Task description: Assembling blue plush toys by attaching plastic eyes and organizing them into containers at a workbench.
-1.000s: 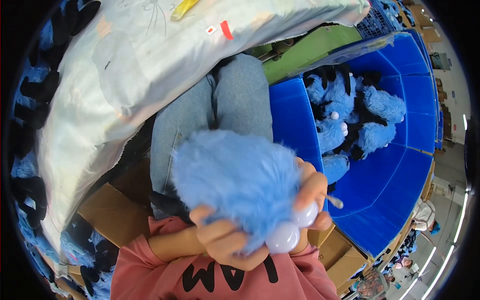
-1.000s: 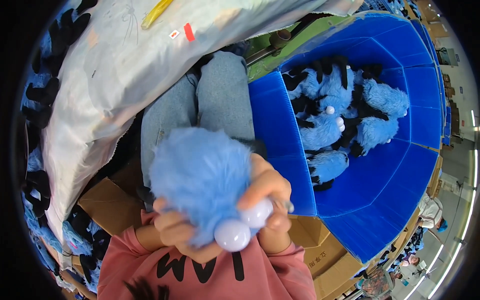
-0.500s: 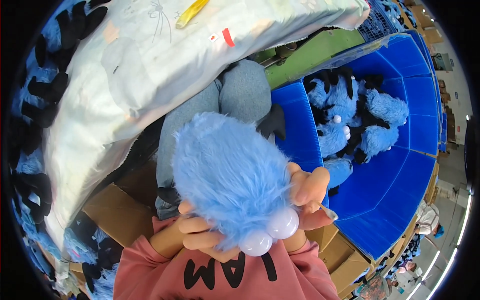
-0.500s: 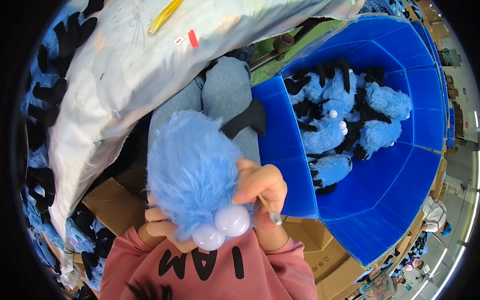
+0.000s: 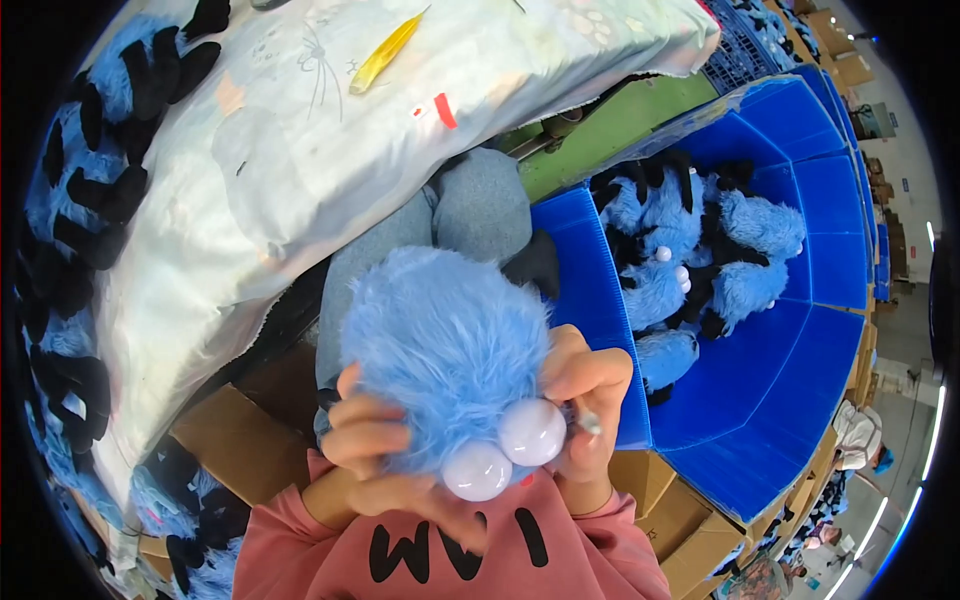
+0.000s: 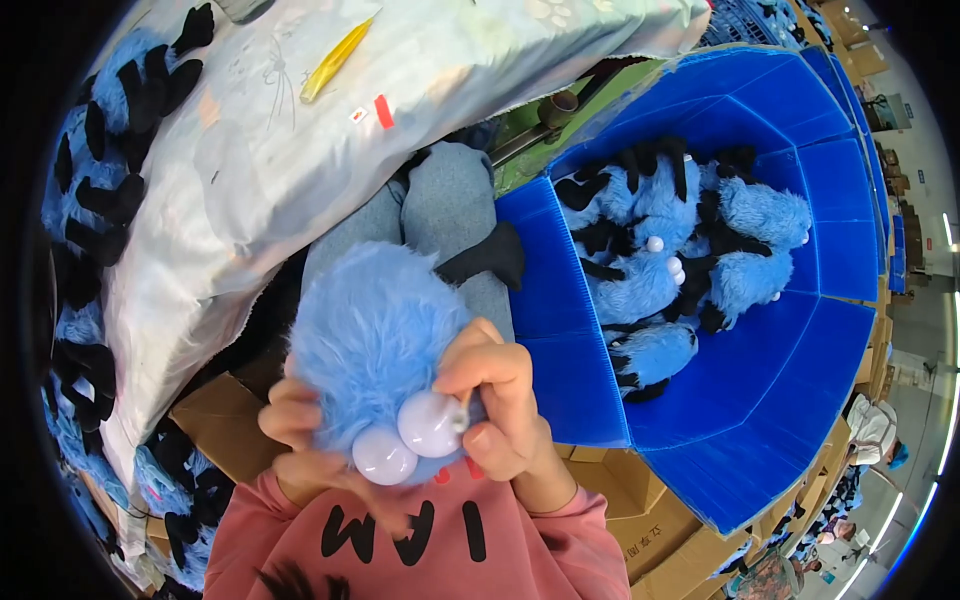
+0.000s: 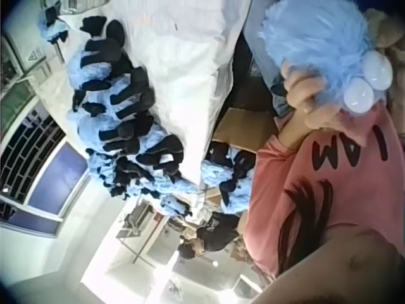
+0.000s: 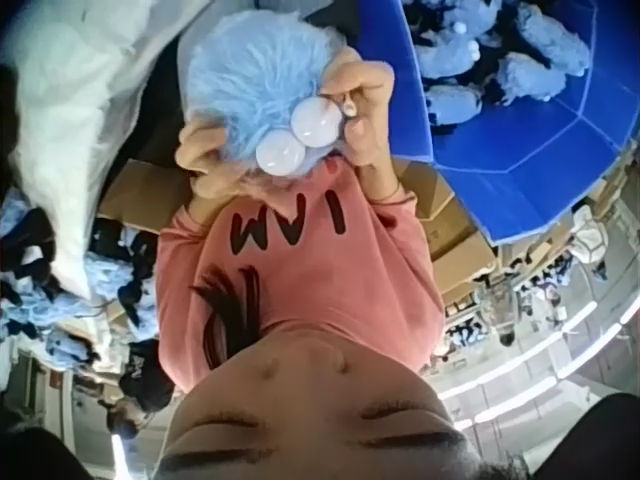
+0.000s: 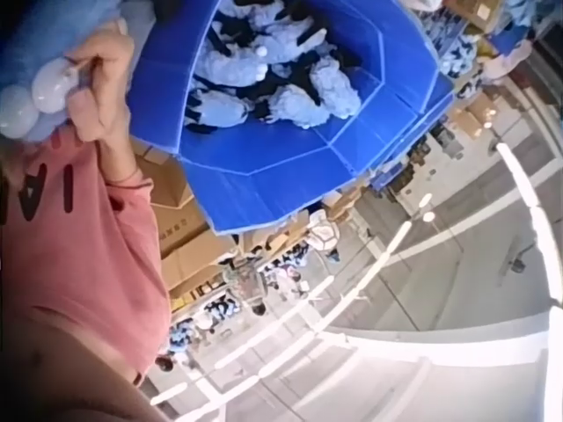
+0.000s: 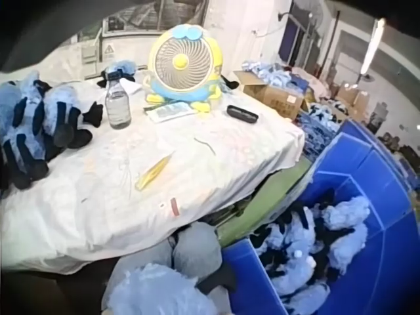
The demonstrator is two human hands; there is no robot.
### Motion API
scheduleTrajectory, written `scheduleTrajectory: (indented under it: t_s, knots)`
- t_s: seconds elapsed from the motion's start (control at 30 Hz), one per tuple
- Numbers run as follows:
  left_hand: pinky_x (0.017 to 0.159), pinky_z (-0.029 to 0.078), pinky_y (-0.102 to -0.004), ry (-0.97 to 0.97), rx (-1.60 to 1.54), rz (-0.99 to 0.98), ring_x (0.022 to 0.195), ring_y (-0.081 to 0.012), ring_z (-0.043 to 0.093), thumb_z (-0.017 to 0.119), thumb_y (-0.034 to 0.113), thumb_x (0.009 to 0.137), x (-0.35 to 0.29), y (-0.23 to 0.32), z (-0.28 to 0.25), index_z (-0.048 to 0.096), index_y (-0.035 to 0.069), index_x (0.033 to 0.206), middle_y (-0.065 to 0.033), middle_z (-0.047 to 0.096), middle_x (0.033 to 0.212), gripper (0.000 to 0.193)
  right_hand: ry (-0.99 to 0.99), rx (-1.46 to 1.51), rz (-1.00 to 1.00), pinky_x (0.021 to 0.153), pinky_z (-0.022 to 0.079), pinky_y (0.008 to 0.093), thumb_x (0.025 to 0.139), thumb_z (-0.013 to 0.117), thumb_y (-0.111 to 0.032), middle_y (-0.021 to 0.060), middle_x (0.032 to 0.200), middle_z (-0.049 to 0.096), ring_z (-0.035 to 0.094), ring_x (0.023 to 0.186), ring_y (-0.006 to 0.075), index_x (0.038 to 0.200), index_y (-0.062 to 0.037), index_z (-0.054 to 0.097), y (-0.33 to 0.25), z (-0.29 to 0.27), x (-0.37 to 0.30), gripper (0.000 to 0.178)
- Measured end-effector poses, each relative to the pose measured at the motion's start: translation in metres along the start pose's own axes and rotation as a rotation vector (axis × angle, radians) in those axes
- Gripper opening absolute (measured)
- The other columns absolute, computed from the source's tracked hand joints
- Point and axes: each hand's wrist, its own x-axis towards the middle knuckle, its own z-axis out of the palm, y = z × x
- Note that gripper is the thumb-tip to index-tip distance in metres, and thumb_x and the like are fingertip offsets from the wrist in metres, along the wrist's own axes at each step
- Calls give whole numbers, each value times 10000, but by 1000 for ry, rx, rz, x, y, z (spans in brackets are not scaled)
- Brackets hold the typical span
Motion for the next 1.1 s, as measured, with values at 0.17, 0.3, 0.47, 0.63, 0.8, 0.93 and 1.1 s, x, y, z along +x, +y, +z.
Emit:
scheduleTrajectory:
  t_s: [0.17,0.3,0.47,0.63,0.8,0.93,1.1]
  knots:
    - [940,288,-470,-585,141,-339,888,-189,435,739,280,595,34,21,-18,612,193,868,9,502,938,314,26,-460,-72,680,329,277,740,573,-220,14,767,566,433,665,166,711,-134,556,-19,-13,2,92]
    - [968,266,-491,-695,163,-278,942,-203,454,755,335,585,26,20,-18,632,192,871,15,513,984,342,-111,-1339,-212,733,311,303,682,607,-216,-25,743,569,448,670,161,693,-166,575,-60,-20,-2,60]
    - [984,250,-500,-676,177,-229,958,-205,469,770,358,563,19,22,-14,633,189,861,29,511,957,369,-89,-1523,-285,752,252,302,522,573,-99,-32,632,528,364,621,165,608,-159,512,-67,-17,-9,122]
    - [978,256,-496,-669,181,-249,939,-195,476,770,361,569,20,21,-17,639,186,863,35,513,939,366,-74,-1465,-271,763,237,307,511,593,-103,-46,620,525,379,619,153,627,-166,524,-63,-19,-11,149]
    - [974,259,-495,-677,170,-232,942,-193,479,764,339,585,19,22,-17,643,181,868,37,516,927,346,-52,-1399,-254,770,229,306,504,603,-105,-50,609,523,381,619,147,624,-176,524,-64,-15,-4,160]
    - [973,259,-494,-648,169,-233,944,-193,480,762,329,582,17,24,-18,646,173,869,37,518,929,347,-85,-1400,-241,780,228,300,518,610,-100,-50,612,527,386,617,136,632,-179,525,-66,-19,-4,162]
    - [969,261,-489,-650,154,-228,941,-195,484,762,323,579,16,21,-20,647,170,872,36,520,925,350,-81,-1375,-250,796,216,299,546,604,-95,-52,594,513,383,616,132,633,-185,521,-64,-17,-7,151]
